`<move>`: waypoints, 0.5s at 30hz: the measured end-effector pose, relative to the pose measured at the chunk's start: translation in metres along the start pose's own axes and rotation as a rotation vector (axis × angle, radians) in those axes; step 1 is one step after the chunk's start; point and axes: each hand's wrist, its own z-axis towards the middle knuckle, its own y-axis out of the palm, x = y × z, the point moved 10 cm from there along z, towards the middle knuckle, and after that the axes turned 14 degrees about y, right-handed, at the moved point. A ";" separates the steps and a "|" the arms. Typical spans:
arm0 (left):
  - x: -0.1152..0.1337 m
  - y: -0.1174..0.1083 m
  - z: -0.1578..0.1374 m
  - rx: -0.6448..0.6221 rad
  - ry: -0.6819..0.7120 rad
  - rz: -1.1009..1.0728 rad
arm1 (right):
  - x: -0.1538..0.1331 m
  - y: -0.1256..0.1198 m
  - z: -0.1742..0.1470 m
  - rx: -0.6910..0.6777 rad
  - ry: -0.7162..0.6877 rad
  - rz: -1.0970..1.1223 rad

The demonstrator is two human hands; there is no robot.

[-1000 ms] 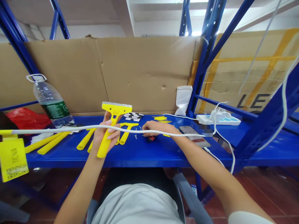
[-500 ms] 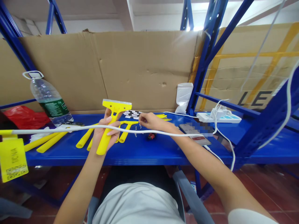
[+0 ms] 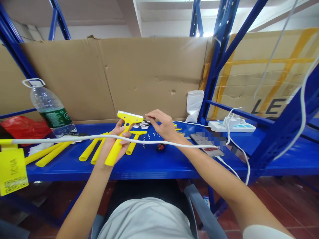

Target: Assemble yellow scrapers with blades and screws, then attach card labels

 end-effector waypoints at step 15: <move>-0.031 -0.008 -0.001 0.133 -0.117 -0.045 | 0.028 0.025 0.002 -0.247 0.194 0.132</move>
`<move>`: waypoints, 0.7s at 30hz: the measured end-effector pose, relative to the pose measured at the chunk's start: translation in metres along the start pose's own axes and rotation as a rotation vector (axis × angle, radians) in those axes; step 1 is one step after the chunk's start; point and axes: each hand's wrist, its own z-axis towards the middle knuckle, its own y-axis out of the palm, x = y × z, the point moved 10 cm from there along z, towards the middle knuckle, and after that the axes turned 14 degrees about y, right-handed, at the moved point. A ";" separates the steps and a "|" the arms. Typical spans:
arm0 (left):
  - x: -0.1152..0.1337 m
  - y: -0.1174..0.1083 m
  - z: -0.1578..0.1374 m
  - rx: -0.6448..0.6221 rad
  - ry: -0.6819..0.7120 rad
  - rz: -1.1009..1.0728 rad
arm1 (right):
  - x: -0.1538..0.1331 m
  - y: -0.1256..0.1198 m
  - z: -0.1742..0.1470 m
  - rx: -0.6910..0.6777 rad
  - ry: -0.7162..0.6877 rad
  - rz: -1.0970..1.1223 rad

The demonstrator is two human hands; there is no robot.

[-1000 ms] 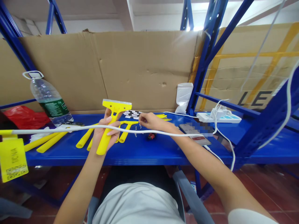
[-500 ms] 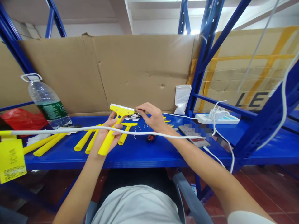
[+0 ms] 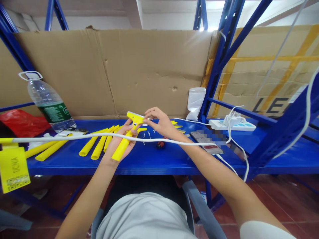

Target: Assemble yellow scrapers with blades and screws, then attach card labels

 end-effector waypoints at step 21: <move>-0.002 0.007 -0.003 -0.048 -0.030 -0.002 | 0.036 0.012 0.005 -0.088 0.371 0.416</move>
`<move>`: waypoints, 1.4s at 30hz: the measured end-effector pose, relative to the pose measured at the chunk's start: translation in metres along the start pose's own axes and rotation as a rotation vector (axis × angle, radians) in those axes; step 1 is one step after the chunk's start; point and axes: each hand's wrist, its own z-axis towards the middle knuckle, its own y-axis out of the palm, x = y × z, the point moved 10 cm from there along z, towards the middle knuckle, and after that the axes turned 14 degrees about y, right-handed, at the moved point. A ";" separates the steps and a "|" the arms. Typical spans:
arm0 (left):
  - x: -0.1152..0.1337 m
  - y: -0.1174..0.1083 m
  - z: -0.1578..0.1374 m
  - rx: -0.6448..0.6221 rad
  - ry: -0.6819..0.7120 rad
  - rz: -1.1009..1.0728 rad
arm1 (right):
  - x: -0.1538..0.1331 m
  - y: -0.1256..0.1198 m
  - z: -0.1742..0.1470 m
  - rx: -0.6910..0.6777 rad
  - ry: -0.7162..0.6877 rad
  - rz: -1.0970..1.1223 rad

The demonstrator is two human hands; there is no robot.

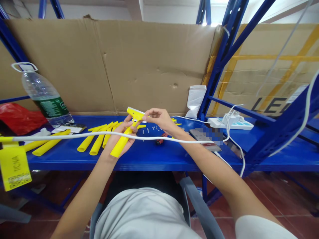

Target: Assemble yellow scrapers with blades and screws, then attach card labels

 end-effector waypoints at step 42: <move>0.012 0.002 -0.002 -0.009 0.086 -0.091 | 0.052 0.010 -0.020 -0.276 0.381 -0.777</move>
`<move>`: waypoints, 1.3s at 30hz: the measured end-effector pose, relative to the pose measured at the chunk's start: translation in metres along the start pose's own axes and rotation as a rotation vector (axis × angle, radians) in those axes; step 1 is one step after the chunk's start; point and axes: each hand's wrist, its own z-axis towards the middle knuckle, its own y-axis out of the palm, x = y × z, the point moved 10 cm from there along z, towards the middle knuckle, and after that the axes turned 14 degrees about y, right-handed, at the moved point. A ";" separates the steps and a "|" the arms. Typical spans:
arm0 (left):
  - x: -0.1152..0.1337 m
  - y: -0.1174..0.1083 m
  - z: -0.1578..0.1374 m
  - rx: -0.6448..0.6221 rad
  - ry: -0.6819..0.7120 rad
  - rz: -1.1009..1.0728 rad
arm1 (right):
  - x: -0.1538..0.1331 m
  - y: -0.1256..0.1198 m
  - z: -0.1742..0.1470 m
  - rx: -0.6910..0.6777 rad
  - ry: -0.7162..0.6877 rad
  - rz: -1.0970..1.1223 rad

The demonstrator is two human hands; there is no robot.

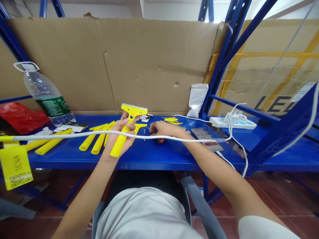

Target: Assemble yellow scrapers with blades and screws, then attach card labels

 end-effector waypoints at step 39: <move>-0.005 -0.008 0.003 0.058 -0.025 0.081 | -0.038 -0.070 -0.048 0.858 -0.545 0.307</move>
